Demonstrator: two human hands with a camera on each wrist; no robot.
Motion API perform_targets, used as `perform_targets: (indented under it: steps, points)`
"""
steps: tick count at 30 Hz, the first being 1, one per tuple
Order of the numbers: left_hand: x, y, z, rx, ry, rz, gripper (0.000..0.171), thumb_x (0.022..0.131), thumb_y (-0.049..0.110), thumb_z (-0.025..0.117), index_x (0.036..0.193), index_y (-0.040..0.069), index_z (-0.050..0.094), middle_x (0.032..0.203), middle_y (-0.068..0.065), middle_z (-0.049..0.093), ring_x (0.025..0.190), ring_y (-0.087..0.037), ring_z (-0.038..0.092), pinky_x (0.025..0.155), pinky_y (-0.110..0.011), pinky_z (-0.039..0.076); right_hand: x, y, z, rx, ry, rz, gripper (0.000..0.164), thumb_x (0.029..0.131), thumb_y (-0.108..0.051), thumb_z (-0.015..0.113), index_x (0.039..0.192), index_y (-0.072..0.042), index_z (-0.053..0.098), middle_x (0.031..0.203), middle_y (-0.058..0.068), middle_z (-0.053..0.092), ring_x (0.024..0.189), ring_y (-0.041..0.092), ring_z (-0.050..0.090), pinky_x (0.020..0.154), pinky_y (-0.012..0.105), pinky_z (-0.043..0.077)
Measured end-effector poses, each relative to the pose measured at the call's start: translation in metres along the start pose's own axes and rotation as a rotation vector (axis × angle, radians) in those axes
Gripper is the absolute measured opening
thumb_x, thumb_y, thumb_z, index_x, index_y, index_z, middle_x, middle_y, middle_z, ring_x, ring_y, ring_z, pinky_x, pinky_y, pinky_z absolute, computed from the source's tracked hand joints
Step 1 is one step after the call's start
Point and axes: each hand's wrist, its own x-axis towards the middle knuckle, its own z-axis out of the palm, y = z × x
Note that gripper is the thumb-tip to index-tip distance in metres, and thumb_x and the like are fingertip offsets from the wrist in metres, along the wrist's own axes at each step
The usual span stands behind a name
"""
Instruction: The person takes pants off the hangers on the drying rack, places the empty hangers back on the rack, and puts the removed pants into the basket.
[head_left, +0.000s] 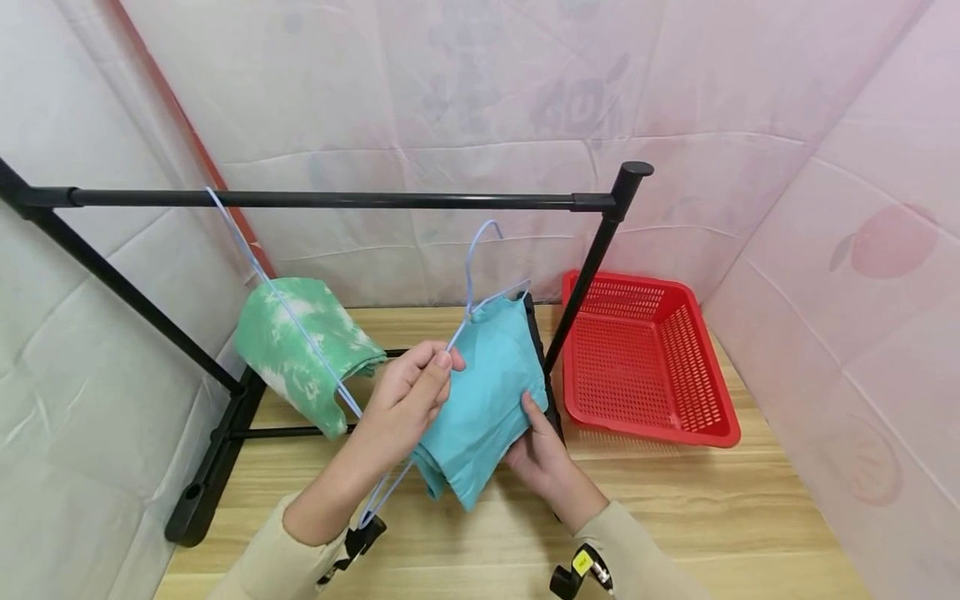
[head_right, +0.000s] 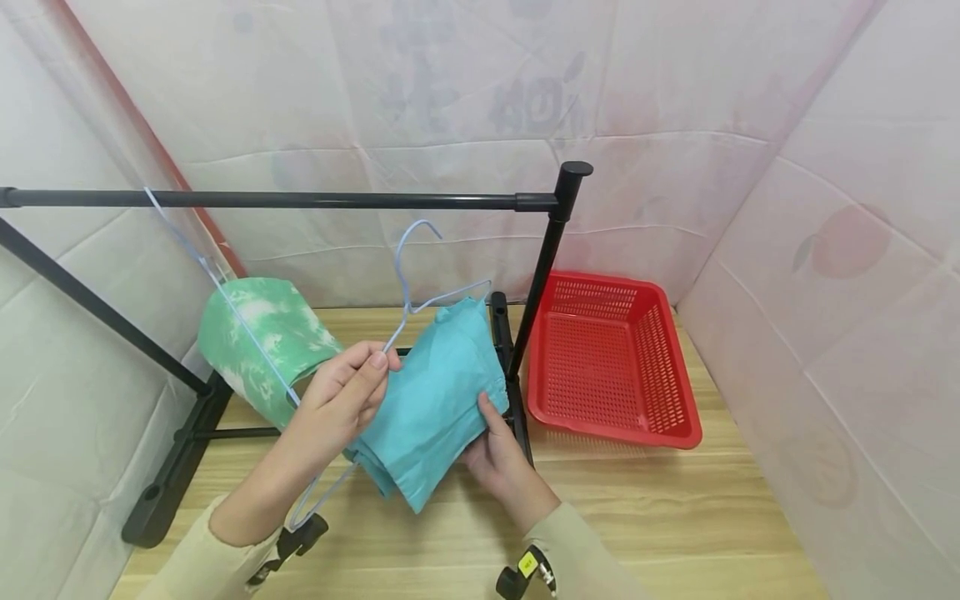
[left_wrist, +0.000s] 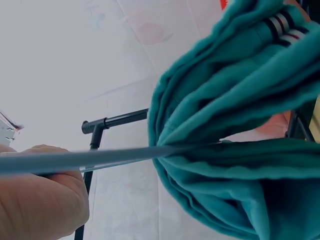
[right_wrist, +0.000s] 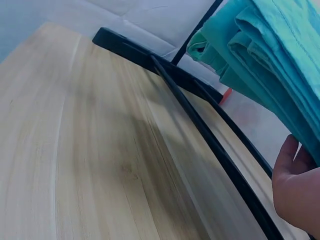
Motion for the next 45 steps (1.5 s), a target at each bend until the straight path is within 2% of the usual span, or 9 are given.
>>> perform_targets:
  steps: [4, 8, 14, 21, 26, 30, 35, 39, 45]
  points:
    - [-0.001, 0.000, 0.000, -0.001, 0.001, -0.003, 0.031, 0.110, 0.019, 0.037, 0.105, -0.004, 0.056, 0.058, -0.002, 0.034, 0.046, -0.013, 0.029, 0.040, -0.029, 0.024, 0.000, -0.001, 0.000, 0.072, 0.020, 0.005, 0.040, 0.104, -0.051, 0.041, 0.136, -0.028, 0.036, 0.123, -0.011, 0.060, 0.114, 0.007, 0.054, 0.105, 0.029, 0.037]
    - [-0.001, 0.000, 0.000, -0.009, 0.001, -0.012, 0.031, 0.110, 0.019, 0.037, 0.106, -0.004, 0.056, 0.059, -0.002, 0.034, 0.046, -0.013, 0.029, 0.040, -0.029, 0.024, 0.000, -0.003, -0.001, 0.105, 0.023, 0.006, 0.034, 0.103, -0.048, 0.044, 0.130, -0.027, 0.041, 0.117, -0.012, 0.062, 0.109, 0.007, 0.055, 0.104, 0.027, 0.037]
    - [-0.001, -0.001, -0.002, -0.007, 0.003, -0.012, 0.030, 0.110, 0.018, 0.037, 0.105, -0.004, 0.056, 0.058, -0.002, 0.034, 0.046, -0.012, 0.029, 0.040, -0.028, 0.025, -0.003, -0.009, 0.000, 0.173, -0.051, 0.008, 0.027, 0.104, -0.042, 0.043, 0.126, -0.026, 0.042, 0.115, -0.010, 0.061, 0.107, 0.008, 0.055, 0.102, 0.026, 0.038]
    - [-0.002, -0.003, -0.003, -0.011, -0.004, -0.011, 0.030, 0.110, 0.017, 0.036, 0.105, -0.006, 0.056, 0.058, -0.002, 0.033, 0.046, -0.012, 0.029, 0.040, -0.026, 0.025, -0.008, -0.014, 0.003, 0.219, -0.097, -0.038, 0.025, 0.106, -0.035, 0.037, 0.121, -0.023, 0.053, 0.112, -0.008, 0.067, 0.103, 0.009, 0.061, 0.097, 0.025, 0.044]
    - [-0.002, -0.004, -0.004, -0.027, 0.000, -0.021, 0.030, 0.110, 0.017, 0.037, 0.105, -0.006, 0.055, 0.058, -0.002, 0.033, 0.046, -0.012, 0.028, 0.040, -0.027, 0.023, -0.011, -0.017, 0.009, 0.230, -0.067, -0.056, 0.023, 0.105, -0.034, 0.039, 0.123, -0.024, 0.050, 0.114, -0.009, 0.066, 0.105, 0.008, 0.060, 0.098, 0.024, 0.043]
    - [-0.003, -0.005, -0.005, -0.042, 0.004, -0.034, 0.030, 0.110, 0.019, 0.037, 0.105, -0.006, 0.055, 0.059, -0.001, 0.033, 0.046, -0.011, 0.027, 0.040, -0.026, 0.022, -0.014, -0.022, 0.015, 0.194, -0.037, -0.110, 0.026, 0.107, -0.033, 0.038, 0.131, -0.025, 0.042, 0.118, -0.010, 0.063, 0.108, 0.006, 0.058, 0.100, 0.022, 0.041]
    - [-0.004, -0.006, -0.005, -0.053, 0.001, -0.042, 0.031, 0.110, 0.018, 0.037, 0.106, -0.007, 0.054, 0.060, -0.001, 0.033, 0.047, -0.012, 0.027, 0.039, -0.026, 0.022, -0.017, -0.027, 0.022, 0.161, -0.018, -0.160, 0.029, 0.108, -0.030, 0.035, 0.136, -0.024, 0.039, 0.121, -0.009, 0.062, 0.110, 0.006, 0.058, 0.102, 0.022, 0.040]
    - [-0.004, -0.006, -0.006, -0.059, 0.003, -0.048, 0.031, 0.110, 0.019, 0.037, 0.105, -0.007, 0.054, 0.060, -0.001, 0.033, 0.047, -0.011, 0.027, 0.039, -0.026, 0.022, -0.019, -0.030, 0.025, 0.175, -0.051, -0.154, 0.028, 0.108, -0.029, 0.034, 0.135, -0.024, 0.039, 0.121, -0.009, 0.063, 0.110, 0.006, 0.058, 0.101, 0.022, 0.041]
    - [-0.003, -0.007, -0.006, -0.067, 0.004, -0.050, 0.030, 0.110, 0.017, 0.036, 0.107, -0.007, 0.054, 0.059, -0.001, 0.033, 0.047, -0.011, 0.027, 0.039, -0.026, 0.022, -0.020, -0.034, 0.026, 0.181, -0.164, -0.153, 0.027, 0.109, -0.028, 0.032, 0.135, -0.024, 0.039, 0.122, -0.007, 0.063, 0.112, 0.007, 0.059, 0.101, 0.023, 0.043]
